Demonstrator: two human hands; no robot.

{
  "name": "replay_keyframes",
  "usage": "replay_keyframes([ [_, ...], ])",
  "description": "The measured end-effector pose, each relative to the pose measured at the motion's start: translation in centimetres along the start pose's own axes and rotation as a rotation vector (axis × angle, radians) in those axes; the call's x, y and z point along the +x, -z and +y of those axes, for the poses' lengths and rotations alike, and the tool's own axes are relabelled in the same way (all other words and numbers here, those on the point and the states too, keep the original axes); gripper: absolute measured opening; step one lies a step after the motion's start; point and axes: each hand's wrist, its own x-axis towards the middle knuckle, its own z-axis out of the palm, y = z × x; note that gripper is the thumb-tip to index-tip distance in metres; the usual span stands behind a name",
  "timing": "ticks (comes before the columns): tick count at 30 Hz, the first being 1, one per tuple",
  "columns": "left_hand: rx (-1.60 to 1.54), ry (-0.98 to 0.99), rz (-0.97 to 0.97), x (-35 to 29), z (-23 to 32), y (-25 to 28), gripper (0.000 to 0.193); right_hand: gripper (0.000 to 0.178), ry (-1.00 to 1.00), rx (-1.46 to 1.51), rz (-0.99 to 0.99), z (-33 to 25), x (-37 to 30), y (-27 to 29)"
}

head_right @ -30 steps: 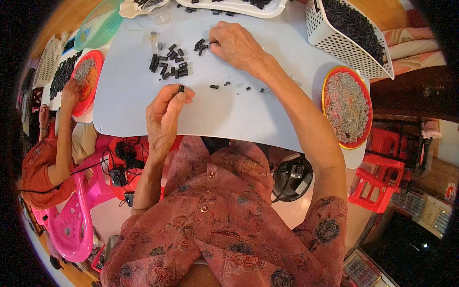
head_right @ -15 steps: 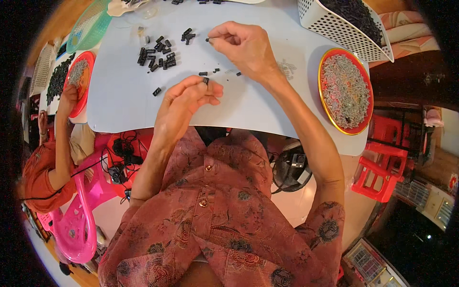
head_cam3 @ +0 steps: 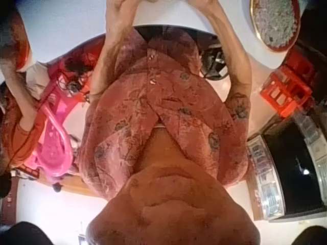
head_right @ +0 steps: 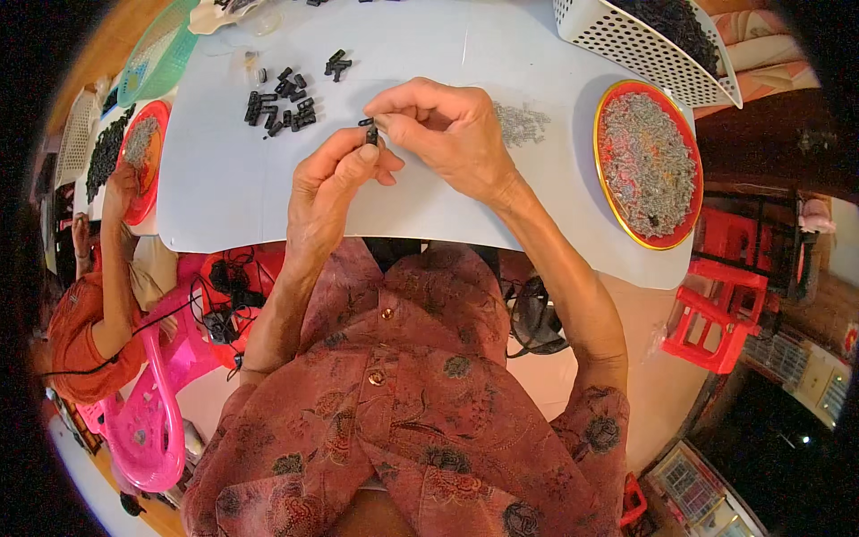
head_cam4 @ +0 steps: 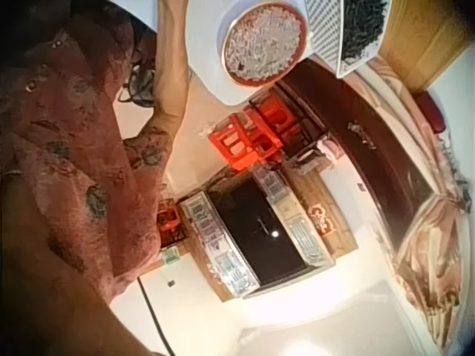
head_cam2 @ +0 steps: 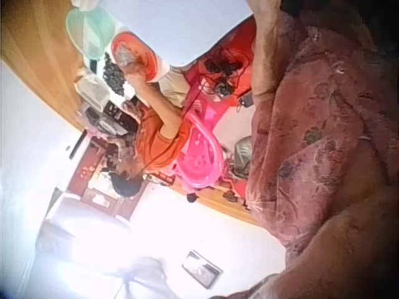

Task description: The person assembles small black plastic components by hand at a white table.

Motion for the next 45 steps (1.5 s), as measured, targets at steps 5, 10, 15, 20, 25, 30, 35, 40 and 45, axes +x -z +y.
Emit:
replay_keyframes([
  [5,0.069,-0.019,-0.008,0.0,0.1,0.0,0.021,0.014,0.031,-0.012,-0.006,0.0,-0.4,0.0],
  [10,0.088,-0.011,-0.025,0.1,0.3,0.1,0.022,0.013,0.069,-0.079,0.004,-0.5,-0.7,0.1],
  [15,0.058,0.036,-0.115,0.4,0.4,0.6,0.022,0.012,0.165,-0.254,-0.048,-1.0,-0.4,0.5],
  [20,0.080,0.038,-0.125,0.3,0.3,0.6,0.022,0.013,0.141,-0.270,-0.063,-1.3,-0.5,0.4],
  [25,0.075,0.051,-0.156,0.5,0.7,0.8,0.021,0.016,0.268,-0.435,-0.077,-1.8,-0.7,0.2],
  [30,0.019,0.122,-0.071,0.7,0.8,0.6,0.020,0.030,0.151,-0.393,-0.044,-1.5,-1.1,0.4],
  [35,-0.051,0.115,-0.047,0.9,0.3,0.7,0.018,0.040,0.273,-0.591,-0.021,-2.7,-1.1,-0.2],
  [40,-0.133,0.150,-0.025,0.7,0.3,1.0,0.018,0.043,0.377,-0.719,-0.058,-1.9,-0.7,-0.6],
  [45,-0.090,0.172,-0.018,0.1,1.3,0.5,0.023,0.042,0.464,-0.770,-0.029,-0.8,-1.0,-0.8],
])
